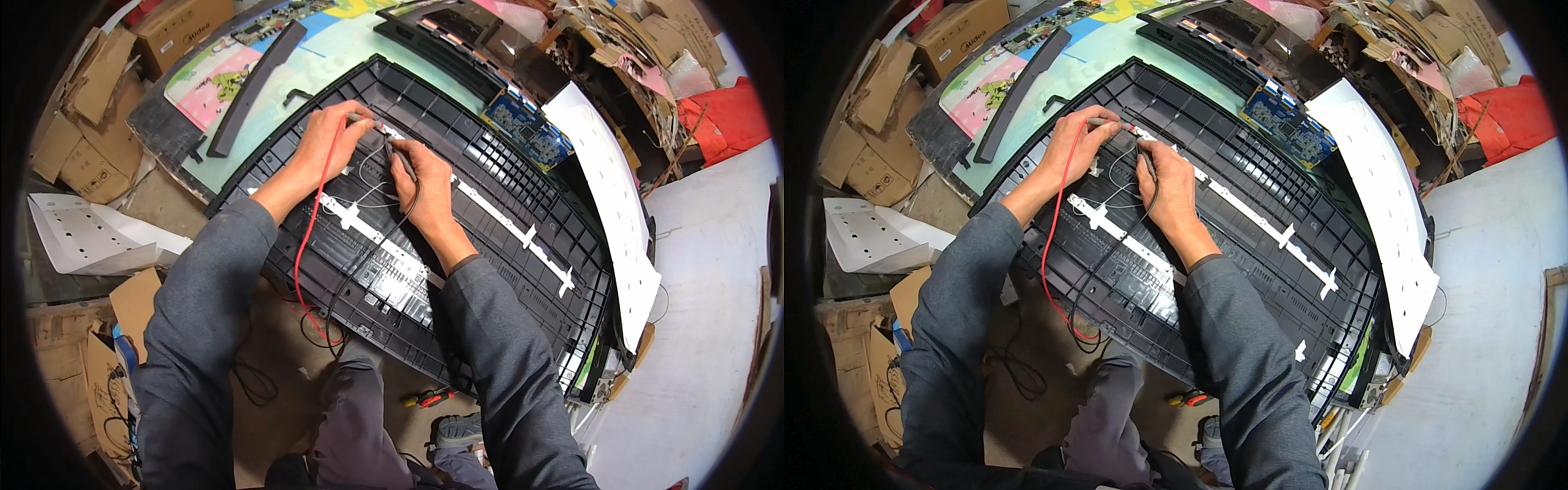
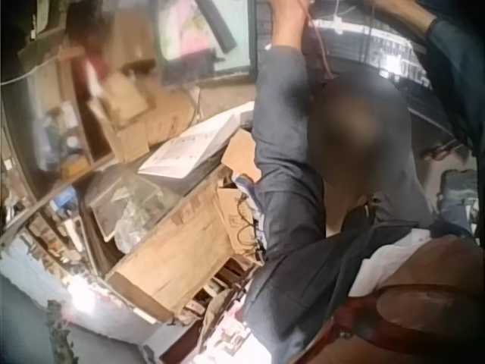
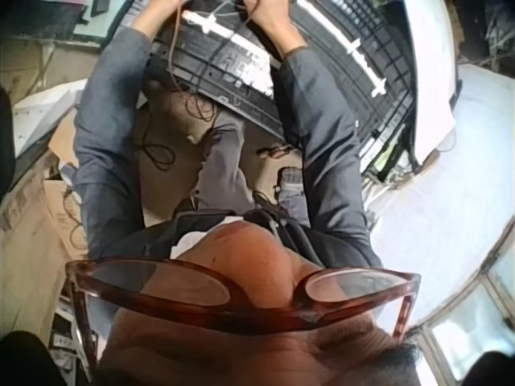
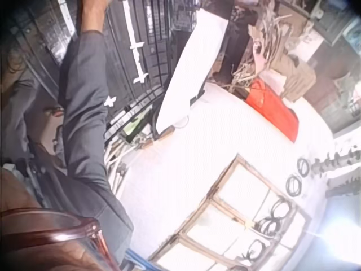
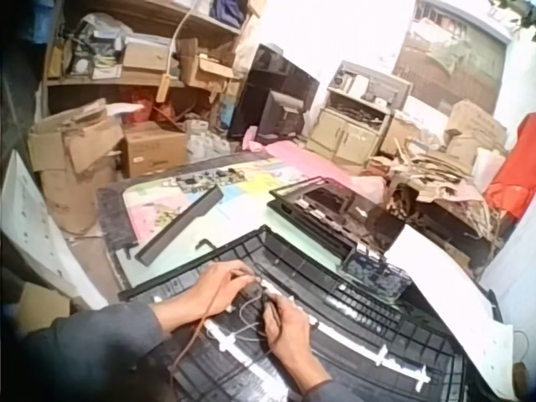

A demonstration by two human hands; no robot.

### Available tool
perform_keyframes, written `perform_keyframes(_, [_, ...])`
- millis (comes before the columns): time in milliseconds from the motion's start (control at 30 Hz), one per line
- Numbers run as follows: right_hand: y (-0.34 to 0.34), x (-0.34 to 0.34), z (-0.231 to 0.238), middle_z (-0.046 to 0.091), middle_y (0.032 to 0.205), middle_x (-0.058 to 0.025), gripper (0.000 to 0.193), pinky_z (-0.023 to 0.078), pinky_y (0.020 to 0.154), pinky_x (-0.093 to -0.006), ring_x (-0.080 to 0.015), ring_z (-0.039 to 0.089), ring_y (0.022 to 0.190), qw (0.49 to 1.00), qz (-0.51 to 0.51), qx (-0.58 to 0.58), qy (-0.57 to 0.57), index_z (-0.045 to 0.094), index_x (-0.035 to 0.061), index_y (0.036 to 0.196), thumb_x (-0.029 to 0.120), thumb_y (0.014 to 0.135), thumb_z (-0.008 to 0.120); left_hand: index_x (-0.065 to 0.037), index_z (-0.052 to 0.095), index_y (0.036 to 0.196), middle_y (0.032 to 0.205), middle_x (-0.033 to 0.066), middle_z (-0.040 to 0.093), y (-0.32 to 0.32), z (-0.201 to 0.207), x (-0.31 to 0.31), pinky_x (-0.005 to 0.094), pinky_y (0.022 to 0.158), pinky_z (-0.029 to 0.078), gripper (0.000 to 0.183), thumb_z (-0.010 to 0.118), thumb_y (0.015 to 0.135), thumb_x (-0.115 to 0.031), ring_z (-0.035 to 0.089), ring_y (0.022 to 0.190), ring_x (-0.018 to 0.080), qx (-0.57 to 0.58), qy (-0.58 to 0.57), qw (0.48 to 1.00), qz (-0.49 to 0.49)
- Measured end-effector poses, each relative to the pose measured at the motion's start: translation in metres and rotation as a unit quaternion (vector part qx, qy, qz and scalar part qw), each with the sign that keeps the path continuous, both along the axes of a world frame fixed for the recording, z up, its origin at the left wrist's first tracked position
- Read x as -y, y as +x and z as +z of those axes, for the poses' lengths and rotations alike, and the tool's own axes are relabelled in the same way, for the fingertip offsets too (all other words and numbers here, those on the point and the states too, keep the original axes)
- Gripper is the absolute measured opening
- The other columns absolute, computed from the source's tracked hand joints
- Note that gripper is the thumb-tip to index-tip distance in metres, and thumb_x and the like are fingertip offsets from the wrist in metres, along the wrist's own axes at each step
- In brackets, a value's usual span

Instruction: The person uses a multimeter to test multiple LED backlight strips laid out on the back of a disassembled TV. They repeatedly touch the probes to different points on the strips, checking for continuity or voltage.

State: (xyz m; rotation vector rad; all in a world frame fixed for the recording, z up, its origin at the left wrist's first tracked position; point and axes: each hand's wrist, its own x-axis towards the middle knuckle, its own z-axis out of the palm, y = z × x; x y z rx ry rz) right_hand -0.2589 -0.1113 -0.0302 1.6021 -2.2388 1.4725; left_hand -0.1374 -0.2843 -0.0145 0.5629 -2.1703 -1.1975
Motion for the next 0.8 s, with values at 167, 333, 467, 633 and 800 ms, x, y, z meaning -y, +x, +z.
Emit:
perform_keyframes(167, [-0.0015, -0.0007, -0.0001, 0.077, 0.103, -0.0238, 0.024, 0.06, 0.082, -0.0454, -0.0424, 0.075, 0.091, 1.0, 0.0, -0.005, 0.001, 0.072, -0.0002, 0.121, 0.007, 0.098, 0.073, 0.003, 0.077, 0.117, 0.102, 0.0117, 0.084, -0.0022, -0.0026, 0.0007, 0.0306, 0.078, 0.056, 0.027, 0.073, 0.104, -0.019, 0.075, 0.091, 0.0143, -0.014, -0.007, 1.0, -0.001])
perform_keyframes(333, [-0.0016, 0.0, -0.0005, 0.077, 0.103, -0.0238, 0.024, 0.06, 0.082, -0.0454, -0.0425, 0.075, 0.091, 1.0, 0.001, -0.006, -0.003, 0.071, -0.0001, 0.121, 0.007, 0.098, 0.073, 0.003, 0.077, 0.118, 0.102, 0.012, 0.084, -0.0011, 0.0015, -0.0009, 0.0312, 0.079, 0.056, 0.027, 0.072, 0.104, -0.02, 0.075, 0.09, 0.0147, 0.002, -0.014, 1.0, 0.004])
perform_keyframes(467, [-0.0011, 0.0009, -0.0009, 0.077, 0.103, -0.0239, 0.024, 0.06, 0.082, -0.0454, -0.0425, 0.076, 0.092, 1.0, -0.001, -0.004, -0.001, 0.071, 0.0001, 0.121, 0.007, 0.098, 0.073, 0.003, 0.077, 0.117, 0.1, 0.0118, 0.083, -0.0002, 0.0015, -0.0015, 0.0315, 0.079, 0.056, 0.027, 0.072, 0.103, -0.02, 0.075, 0.089, 0.0147, -0.008, -0.018, 1.0, 0.003])
perform_keyframes(633, [-0.0011, 0.0002, -0.0008, 0.077, 0.103, -0.024, 0.024, 0.06, 0.083, -0.0455, -0.0425, 0.076, 0.092, 1.0, -0.004, -0.011, 0.005, 0.072, 0.0001, 0.121, 0.008, 0.098, 0.073, 0.003, 0.078, 0.117, 0.099, 0.012, 0.083, 0.0004, 0.0038, -0.0023, 0.0315, 0.077, 0.055, 0.027, 0.072, 0.103, -0.02, 0.074, 0.086, 0.0148, 0.001, -0.012, 1.0, 0.002])
perform_keyframes(800, [-0.0004, -0.0002, 0.0, 0.077, 0.103, -0.0241, 0.024, 0.06, 0.084, -0.0453, -0.0423, 0.076, 0.092, 1.0, -0.005, -0.001, 0.009, 0.072, -0.0001, 0.121, 0.008, 0.098, 0.073, 0.003, 0.078, 0.117, 0.099, 0.0121, 0.084, -0.0001, 0.0012, -0.0007, 0.0317, 0.075, 0.054, 0.028, 0.073, 0.103, -0.021, 0.073, 0.085, 0.0143, 0.003, 0.0, 1.0, 0.003])
